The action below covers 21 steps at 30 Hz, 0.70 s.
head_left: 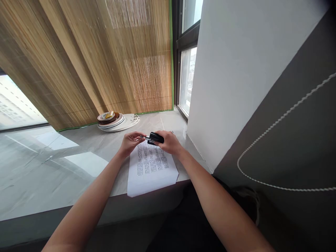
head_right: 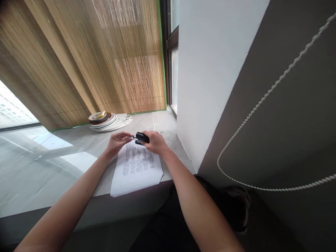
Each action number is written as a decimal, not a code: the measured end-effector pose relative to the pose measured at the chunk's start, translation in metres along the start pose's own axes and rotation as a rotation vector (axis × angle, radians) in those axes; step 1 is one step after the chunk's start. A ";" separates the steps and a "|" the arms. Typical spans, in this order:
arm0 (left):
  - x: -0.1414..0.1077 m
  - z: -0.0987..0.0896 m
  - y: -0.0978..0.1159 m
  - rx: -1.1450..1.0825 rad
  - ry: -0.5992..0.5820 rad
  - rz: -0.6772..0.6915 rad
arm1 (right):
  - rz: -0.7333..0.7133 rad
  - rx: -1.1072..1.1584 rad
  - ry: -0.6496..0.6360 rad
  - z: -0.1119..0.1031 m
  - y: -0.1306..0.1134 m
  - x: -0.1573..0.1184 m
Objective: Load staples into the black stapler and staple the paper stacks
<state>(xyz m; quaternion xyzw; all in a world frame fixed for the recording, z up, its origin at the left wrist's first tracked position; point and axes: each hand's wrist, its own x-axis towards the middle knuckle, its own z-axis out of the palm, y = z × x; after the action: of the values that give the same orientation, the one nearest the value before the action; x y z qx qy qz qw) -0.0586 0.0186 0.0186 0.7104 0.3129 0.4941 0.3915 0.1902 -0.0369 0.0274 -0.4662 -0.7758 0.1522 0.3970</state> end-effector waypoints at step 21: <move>-0.003 0.004 0.002 0.122 -0.142 0.073 | -0.096 0.244 -0.124 -0.028 0.016 -0.001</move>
<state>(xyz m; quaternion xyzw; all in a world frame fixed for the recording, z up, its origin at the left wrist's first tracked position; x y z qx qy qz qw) -0.0550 0.0141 0.0186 0.7772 0.2875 0.4364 0.3506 0.2216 -0.0333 0.0353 -0.3668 -0.7960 0.2548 0.4086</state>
